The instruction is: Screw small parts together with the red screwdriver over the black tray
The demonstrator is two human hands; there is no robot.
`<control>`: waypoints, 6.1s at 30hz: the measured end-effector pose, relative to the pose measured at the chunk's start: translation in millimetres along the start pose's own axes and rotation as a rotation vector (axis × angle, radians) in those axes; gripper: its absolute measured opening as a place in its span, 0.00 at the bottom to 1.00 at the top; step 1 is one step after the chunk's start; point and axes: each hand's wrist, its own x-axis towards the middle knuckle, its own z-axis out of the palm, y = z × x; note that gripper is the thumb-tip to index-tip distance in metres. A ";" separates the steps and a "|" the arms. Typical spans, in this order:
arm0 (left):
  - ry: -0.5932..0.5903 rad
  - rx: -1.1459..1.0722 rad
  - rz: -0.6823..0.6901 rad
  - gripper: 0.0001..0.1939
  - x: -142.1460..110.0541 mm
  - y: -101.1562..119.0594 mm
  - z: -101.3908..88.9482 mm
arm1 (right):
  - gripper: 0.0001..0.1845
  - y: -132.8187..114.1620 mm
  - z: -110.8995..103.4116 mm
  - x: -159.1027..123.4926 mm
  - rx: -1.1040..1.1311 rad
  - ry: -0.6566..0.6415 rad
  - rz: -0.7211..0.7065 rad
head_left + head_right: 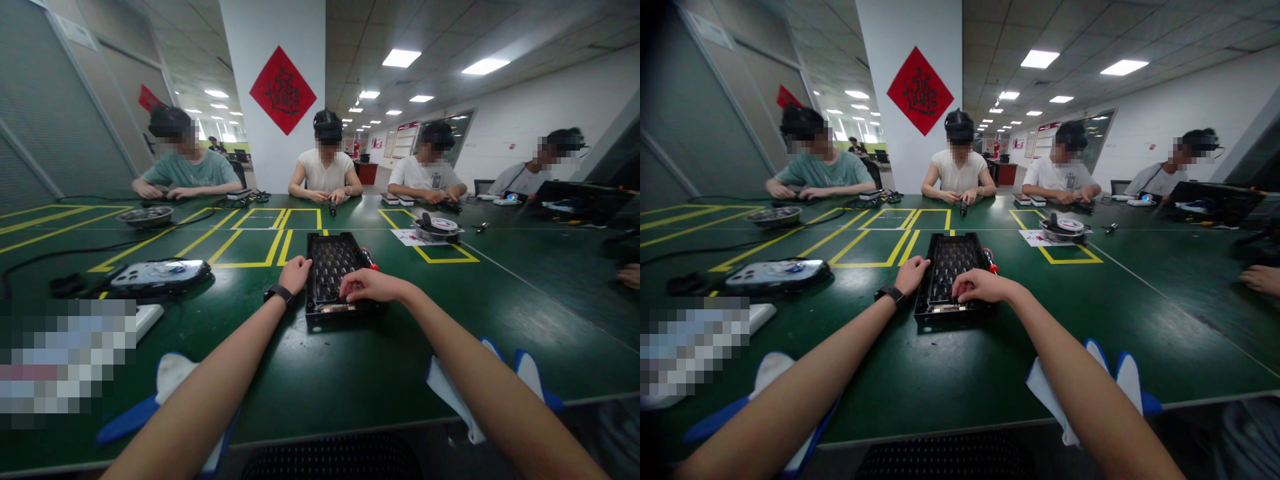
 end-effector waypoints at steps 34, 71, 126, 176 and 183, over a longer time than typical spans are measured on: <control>0.012 0.026 -0.035 0.13 -0.9 4.6 -2.0 | 0.11 80.3 -16.3 -12.4 -0.435 0.787 0.518; -0.371 -0.438 0.311 0.17 -45.2 94.9 -18.8 | 0.19 -3.0 10.0 20.6 0.872 0.936 -0.206; -0.536 -0.517 0.280 0.16 -41.8 86.7 -15.8 | 0.15 -20.0 17.4 21.0 0.898 0.796 -0.276; -0.532 -0.516 0.266 0.13 -45.4 90.1 -21.1 | 0.17 -27.5 16.3 17.6 0.709 0.737 -0.278; -0.577 -0.557 0.284 0.13 -43.8 90.0 -21.6 | 0.18 -27.6 14.8 18.1 0.804 0.653 -0.241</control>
